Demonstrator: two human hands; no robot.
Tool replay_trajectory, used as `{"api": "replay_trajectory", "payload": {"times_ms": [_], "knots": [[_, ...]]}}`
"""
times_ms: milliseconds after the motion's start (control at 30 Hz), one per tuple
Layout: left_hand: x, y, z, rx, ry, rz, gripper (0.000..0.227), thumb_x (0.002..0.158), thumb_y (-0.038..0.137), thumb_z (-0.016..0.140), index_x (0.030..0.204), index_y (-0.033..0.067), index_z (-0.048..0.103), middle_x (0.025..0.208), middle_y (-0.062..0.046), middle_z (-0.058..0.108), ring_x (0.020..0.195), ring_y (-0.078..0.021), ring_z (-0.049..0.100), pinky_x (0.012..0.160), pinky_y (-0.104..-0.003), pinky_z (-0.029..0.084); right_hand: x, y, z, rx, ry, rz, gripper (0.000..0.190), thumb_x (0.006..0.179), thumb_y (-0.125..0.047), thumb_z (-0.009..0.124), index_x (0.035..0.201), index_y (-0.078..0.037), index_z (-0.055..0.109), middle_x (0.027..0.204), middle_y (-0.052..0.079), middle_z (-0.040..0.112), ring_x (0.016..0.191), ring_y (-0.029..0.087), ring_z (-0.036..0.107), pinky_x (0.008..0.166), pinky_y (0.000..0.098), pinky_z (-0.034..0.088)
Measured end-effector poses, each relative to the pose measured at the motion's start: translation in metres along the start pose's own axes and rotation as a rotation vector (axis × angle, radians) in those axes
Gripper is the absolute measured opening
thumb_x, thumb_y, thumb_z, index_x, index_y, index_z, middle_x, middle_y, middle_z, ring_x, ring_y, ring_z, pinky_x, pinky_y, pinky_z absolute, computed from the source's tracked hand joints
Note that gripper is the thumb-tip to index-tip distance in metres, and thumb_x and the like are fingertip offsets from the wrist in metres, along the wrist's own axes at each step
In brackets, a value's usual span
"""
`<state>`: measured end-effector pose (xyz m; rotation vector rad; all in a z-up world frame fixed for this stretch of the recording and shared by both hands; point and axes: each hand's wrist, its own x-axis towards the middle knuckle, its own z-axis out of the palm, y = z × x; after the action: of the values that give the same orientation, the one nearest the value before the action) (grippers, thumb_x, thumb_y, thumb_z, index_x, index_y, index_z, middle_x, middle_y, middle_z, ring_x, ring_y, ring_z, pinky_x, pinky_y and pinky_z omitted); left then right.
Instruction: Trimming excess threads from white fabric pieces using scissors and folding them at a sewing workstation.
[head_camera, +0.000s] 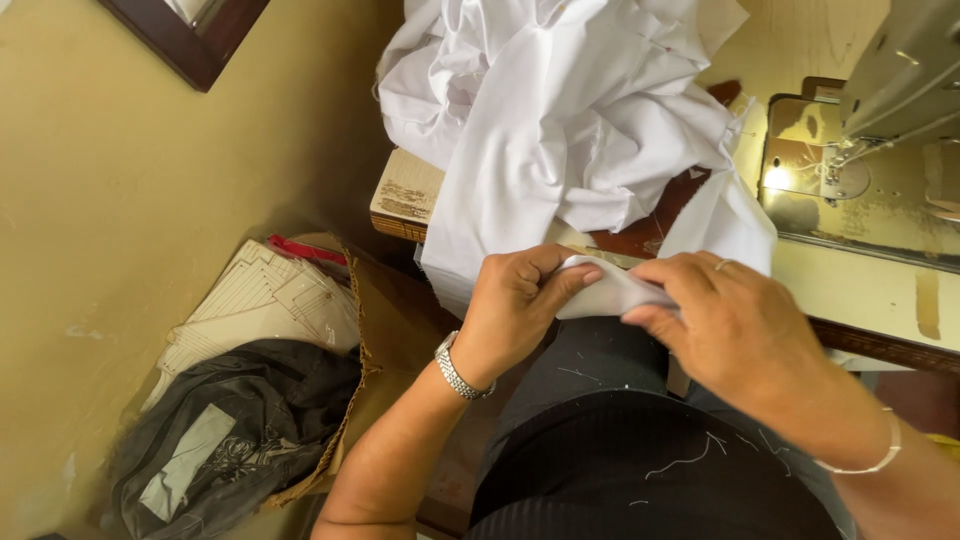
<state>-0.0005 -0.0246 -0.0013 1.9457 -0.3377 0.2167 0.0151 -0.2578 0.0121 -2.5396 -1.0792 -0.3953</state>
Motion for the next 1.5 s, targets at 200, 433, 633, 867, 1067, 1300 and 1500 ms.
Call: {"api": "replay_trajectory", "payload": {"times_ms": [200, 433, 633, 867, 1067, 1300, 1500], "knots": [[-0.002, 0.018, 0.007, -0.279, 0.037, -0.035, 0.019, 0.096, 0.023, 0.071, 0.101, 0.006, 0.076, 0.094, 0.001, 0.075, 0.084, -0.0056, 0.062, 0.075, -0.021, 0.052, -0.018, 0.004, 0.012, 0.18, 0.179, 0.073, 0.028, 0.092, -0.025, 0.075, 0.106, -0.002, 0.067, 0.072, 0.005, 0.067, 0.055, 0.018, 0.057, 0.054, 0.0335, 0.049], [-0.011, 0.023, 0.023, -0.455, 0.13, 0.009, 0.016, 0.095, 0.022, 0.073, 0.085, 0.0094, 0.07, 0.075, 0.005, 0.064, 0.07, -0.0051, 0.051, 0.063, -0.019, 0.043, -0.031, 0.01, 0.006, 0.139, 0.338, -0.036, 0.009, 0.096, -0.018, 0.075, 0.091, -0.013, 0.07, 0.064, -0.004, 0.061, 0.05, 0.014, 0.047, 0.048, 0.0281, 0.039], [-0.008, 0.019, 0.04, -0.521, 0.148, -0.022, 0.019, 0.093, 0.022, 0.074, 0.08, 0.0127, 0.064, 0.068, 0.008, 0.053, 0.064, -0.0044, 0.042, 0.059, -0.02, 0.037, -0.04, 0.024, 0.008, 0.329, 0.276, 0.003, 0.032, 0.094, -0.004, 0.074, 0.125, -0.009, 0.067, 0.091, 0.002, 0.079, 0.08, 0.015, 0.077, 0.073, 0.0271, 0.064], [-0.002, 0.017, 0.044, -0.45, 0.203, 0.022, 0.02, 0.088, 0.015, 0.08, 0.082, -0.0024, 0.073, 0.053, -0.009, 0.058, 0.052, -0.0095, 0.051, 0.052, -0.022, 0.045, -0.036, 0.022, -0.002, 0.429, 0.289, 0.146, 0.032, 0.101, -0.025, 0.061, 0.073, -0.01, 0.063, 0.043, 0.003, 0.05, 0.038, 0.019, 0.052, 0.043, 0.0263, 0.046], [-0.011, 0.036, 0.039, -0.414, 0.2, 0.107, 0.017, 0.088, 0.013, 0.08, 0.081, -0.0005, 0.073, 0.054, -0.007, 0.059, 0.056, -0.0077, 0.049, 0.054, -0.023, 0.047, -0.039, 0.023, -0.005, 0.389, 0.347, 0.019, 0.036, 0.099, -0.029, 0.065, 0.07, -0.01, 0.059, 0.048, 0.002, 0.053, 0.041, 0.024, 0.053, 0.044, 0.0293, 0.047], [-0.034, 0.057, 0.027, -0.43, 0.004, 0.251, 0.026, 0.091, 0.02, 0.071, 0.075, 0.002, 0.063, 0.067, -0.007, 0.056, 0.061, -0.0205, 0.051, 0.06, -0.032, 0.042, -0.051, 0.008, -0.029, 0.298, 0.426, -0.203, 0.019, 0.103, -0.016, 0.052, 0.089, -0.013, 0.065, 0.062, -0.003, 0.05, 0.048, 0.017, 0.047, 0.046, 0.0324, 0.037], [-0.019, 0.05, 0.083, -0.961, -0.109, 0.296, 0.024, 0.087, 0.019, 0.071, 0.092, -0.0012, 0.06, 0.078, -0.019, 0.059, 0.067, -0.0277, 0.054, 0.062, -0.039, 0.042, -0.049, -0.001, -0.05, 0.224, 0.409, -0.271, 0.017, 0.109, -0.022, 0.056, 0.11, -0.012, 0.07, 0.098, 0.001, 0.069, 0.087, 0.025, 0.065, 0.076, 0.0361, 0.053]]}}
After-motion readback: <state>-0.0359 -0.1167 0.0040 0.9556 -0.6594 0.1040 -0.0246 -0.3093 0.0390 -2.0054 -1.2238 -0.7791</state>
